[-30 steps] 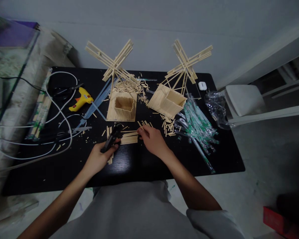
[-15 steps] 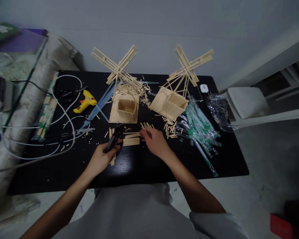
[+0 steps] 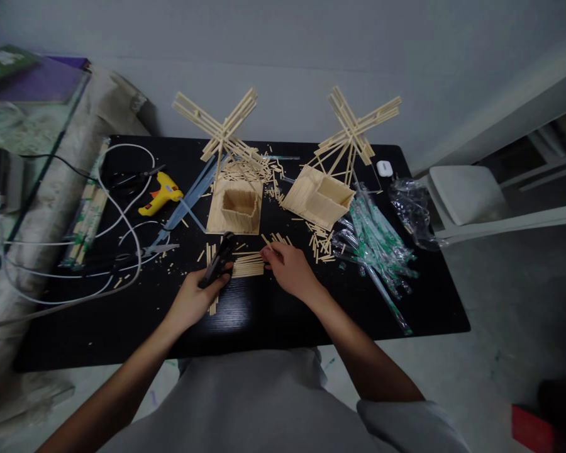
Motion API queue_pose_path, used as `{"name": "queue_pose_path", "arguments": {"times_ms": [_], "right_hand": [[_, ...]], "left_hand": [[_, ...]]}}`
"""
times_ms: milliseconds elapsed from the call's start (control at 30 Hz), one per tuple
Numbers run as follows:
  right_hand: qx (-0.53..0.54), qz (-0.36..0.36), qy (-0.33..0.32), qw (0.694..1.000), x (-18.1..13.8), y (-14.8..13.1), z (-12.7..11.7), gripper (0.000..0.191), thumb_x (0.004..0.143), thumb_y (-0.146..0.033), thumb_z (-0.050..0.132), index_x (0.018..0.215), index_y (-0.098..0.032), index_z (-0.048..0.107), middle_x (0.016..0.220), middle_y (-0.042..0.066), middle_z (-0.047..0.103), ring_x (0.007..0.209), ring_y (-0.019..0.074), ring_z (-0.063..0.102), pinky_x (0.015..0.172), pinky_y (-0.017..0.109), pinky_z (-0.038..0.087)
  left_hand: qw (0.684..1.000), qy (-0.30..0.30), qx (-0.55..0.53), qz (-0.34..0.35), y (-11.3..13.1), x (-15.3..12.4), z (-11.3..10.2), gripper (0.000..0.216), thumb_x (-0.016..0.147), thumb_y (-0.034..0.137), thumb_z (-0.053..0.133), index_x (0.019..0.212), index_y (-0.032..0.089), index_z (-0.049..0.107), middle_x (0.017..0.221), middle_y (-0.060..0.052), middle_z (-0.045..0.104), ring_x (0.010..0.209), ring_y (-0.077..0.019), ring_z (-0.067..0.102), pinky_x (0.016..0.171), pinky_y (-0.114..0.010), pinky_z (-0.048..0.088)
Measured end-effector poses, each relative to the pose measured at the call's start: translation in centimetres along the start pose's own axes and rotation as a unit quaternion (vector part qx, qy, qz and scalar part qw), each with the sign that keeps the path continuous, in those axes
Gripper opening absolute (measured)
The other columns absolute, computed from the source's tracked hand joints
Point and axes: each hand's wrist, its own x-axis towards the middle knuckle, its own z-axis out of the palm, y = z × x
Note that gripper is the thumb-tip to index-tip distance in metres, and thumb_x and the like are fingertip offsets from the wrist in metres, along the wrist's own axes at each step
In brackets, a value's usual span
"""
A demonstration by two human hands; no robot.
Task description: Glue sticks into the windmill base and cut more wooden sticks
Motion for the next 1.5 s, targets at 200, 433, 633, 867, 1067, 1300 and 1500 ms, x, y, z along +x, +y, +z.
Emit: {"name": "queue_pose_path", "arguments": {"times_ms": [200, 433, 633, 867, 1067, 1300, 1500], "right_hand": [[-0.009, -0.019, 0.020, 1.000, 0.3, 0.3, -0.2, 0.027, 0.098, -0.042, 0.058, 0.089, -0.019, 0.070, 0.098, 0.007, 0.076, 0.092, 0.0209, 0.075, 0.088, 0.039, 0.066], [-0.035, -0.025, 0.011, 0.999, 0.3, 0.1, 0.1, 0.029, 0.098, -0.044, 0.058, 0.090, -0.020, 0.072, 0.096, 0.006, 0.076, 0.091, 0.0217, 0.076, 0.087, 0.040, 0.066], [-0.046, -0.034, 0.025, 0.998, 0.6, 0.6, -0.2, 0.028, 0.099, -0.042, 0.056, 0.091, -0.020, 0.071, 0.100, 0.008, 0.076, 0.094, 0.0239, 0.075, 0.087, 0.042, 0.065], [-0.086, -0.036, 0.043, 0.995, 0.7, 0.3, -0.2, 0.027, 0.099, -0.042, 0.057, 0.096, -0.021, 0.074, 0.104, 0.008, 0.078, 0.098, 0.0250, 0.075, 0.092, 0.043, 0.062], [-0.089, -0.039, 0.036, 0.995, 0.6, 0.3, 0.0, 0.026, 0.100, -0.039, 0.057, 0.095, -0.022, 0.075, 0.101, 0.007, 0.079, 0.092, 0.0236, 0.076, 0.090, 0.042, 0.062], [-0.091, -0.041, 0.044, 0.994, 0.5, 0.5, 0.0, 0.025, 0.101, -0.034, 0.054, 0.095, -0.020, 0.074, 0.102, 0.008, 0.078, 0.093, 0.0237, 0.076, 0.088, 0.041, 0.062], [-0.097, -0.037, 0.032, 0.994, 0.5, 0.1, 0.1, 0.022, 0.100, -0.031, 0.055, 0.092, -0.020, 0.073, 0.096, 0.007, 0.078, 0.086, 0.0233, 0.077, 0.083, 0.039, 0.062]], "left_hand": [[1.000, -0.004, 0.004, 0.005, -0.1, 0.0, 0.0, 0.055, 0.085, 0.050, 0.064, 0.124, 0.013, 0.075, 0.085, -0.004, 0.076, 0.068, -0.0181, 0.061, 0.069, -0.028, 0.046], [1.000, -0.006, 0.006, 0.011, -0.7, 0.2, 0.1, 0.054, 0.087, 0.049, 0.064, 0.126, 0.015, 0.074, 0.082, -0.003, 0.075, 0.071, -0.0196, 0.063, 0.068, -0.028, 0.046], [1.000, -0.007, 0.012, 0.017, -0.9, 0.3, 0.1, 0.046, 0.086, 0.050, 0.064, 0.114, 0.015, 0.077, 0.076, -0.001, 0.070, 0.070, -0.0184, 0.059, 0.068, -0.027, 0.043], [0.999, -0.022, 0.024, 0.025, -0.5, 0.3, 0.0, 0.040, 0.089, 0.051, 0.061, 0.100, 0.016, 0.075, 0.069, 0.002, 0.059, 0.066, -0.0149, 0.051, 0.066, -0.025, 0.039], [0.999, -0.026, 0.027, 0.013, -0.5, 0.3, 0.1, 0.037, 0.088, 0.050, 0.061, 0.093, 0.016, 0.074, 0.067, 0.003, 0.058, 0.063, -0.0146, 0.049, 0.062, -0.025, 0.036], [0.999, -0.019, 0.028, 0.037, -0.1, 0.7, -0.2, 0.035, 0.088, 0.049, 0.061, 0.094, 0.016, 0.073, 0.086, -0.002, 0.071, 0.083, -0.0206, 0.062, 0.077, -0.028, 0.045], [0.998, -0.041, 0.032, 0.035, 0.3, 0.9, -0.1, 0.033, 0.089, 0.048, 0.061, 0.091, 0.017, 0.071, 0.079, 0.001, 0.068, 0.076, -0.0182, 0.060, 0.075, -0.028, 0.044]]}}
